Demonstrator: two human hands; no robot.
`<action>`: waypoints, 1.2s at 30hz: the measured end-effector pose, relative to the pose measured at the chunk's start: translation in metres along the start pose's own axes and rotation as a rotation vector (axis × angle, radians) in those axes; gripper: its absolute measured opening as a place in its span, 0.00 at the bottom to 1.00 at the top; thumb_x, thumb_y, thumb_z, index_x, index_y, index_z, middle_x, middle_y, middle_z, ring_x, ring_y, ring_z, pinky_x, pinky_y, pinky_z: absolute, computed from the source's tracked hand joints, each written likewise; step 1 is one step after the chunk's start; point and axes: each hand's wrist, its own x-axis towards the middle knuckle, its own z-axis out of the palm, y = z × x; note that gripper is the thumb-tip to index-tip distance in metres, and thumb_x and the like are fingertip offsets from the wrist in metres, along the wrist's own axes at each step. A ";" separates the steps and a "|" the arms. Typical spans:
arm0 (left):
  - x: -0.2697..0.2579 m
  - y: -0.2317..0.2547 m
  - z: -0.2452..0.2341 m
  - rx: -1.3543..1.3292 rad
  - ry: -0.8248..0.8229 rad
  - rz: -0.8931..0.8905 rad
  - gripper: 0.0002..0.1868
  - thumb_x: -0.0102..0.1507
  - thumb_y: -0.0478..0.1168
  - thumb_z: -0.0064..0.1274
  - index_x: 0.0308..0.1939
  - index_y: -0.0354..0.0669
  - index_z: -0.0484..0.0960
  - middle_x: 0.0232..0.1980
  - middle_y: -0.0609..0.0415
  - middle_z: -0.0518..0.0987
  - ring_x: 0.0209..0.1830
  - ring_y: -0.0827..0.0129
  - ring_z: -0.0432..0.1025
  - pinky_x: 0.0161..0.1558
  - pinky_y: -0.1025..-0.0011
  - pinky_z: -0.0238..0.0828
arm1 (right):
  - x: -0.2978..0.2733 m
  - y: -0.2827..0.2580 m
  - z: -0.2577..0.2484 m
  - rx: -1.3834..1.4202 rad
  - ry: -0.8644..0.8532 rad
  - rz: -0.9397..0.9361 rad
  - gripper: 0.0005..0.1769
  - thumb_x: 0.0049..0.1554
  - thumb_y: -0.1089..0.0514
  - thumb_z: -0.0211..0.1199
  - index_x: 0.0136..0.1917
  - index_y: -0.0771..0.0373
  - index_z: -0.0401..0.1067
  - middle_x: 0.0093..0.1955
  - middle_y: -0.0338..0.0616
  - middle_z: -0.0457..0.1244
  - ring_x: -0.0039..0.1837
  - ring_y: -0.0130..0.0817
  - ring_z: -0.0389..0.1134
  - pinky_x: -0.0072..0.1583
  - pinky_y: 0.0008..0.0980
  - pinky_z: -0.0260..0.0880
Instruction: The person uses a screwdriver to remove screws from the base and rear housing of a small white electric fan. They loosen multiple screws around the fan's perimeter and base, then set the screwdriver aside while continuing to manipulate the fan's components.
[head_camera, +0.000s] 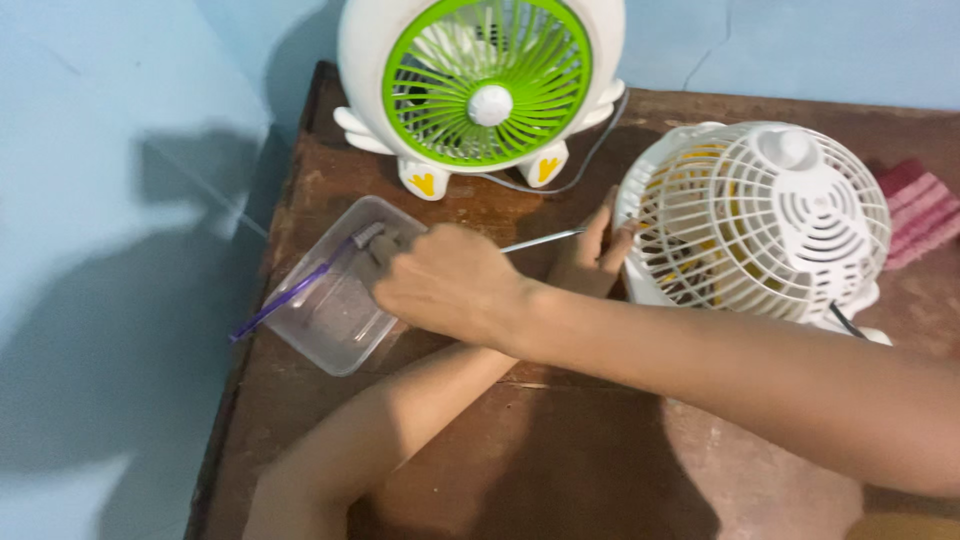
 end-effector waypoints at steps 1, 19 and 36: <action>0.000 -0.002 0.003 0.000 0.007 0.016 0.32 0.71 0.48 0.44 0.76 0.36 0.62 0.65 0.34 0.76 0.65 0.54 0.73 0.64 0.62 0.67 | -0.011 0.005 -0.012 0.001 -0.029 0.024 0.10 0.53 0.58 0.62 0.48 0.63 0.76 0.44 0.49 0.70 0.39 0.42 0.75 0.33 0.40 0.73; -0.019 0.036 -0.007 0.304 -0.065 0.405 0.35 0.78 0.49 0.40 0.81 0.31 0.49 0.83 0.34 0.56 0.86 0.46 0.52 0.85 0.53 0.46 | -0.306 0.079 -0.095 0.116 0.463 0.891 0.08 0.59 0.64 0.73 0.53 0.63 0.80 0.49 0.48 0.70 0.45 0.33 0.71 0.47 0.32 0.71; -0.004 0.104 0.064 0.712 -0.382 0.833 0.28 0.71 0.59 0.56 0.72 0.58 0.72 0.76 0.56 0.68 0.81 0.61 0.57 0.86 0.42 0.43 | -0.395 0.116 -0.021 0.353 0.359 1.136 0.10 0.58 0.61 0.73 0.54 0.63 0.80 0.40 0.48 0.71 0.37 0.29 0.70 0.40 0.32 0.70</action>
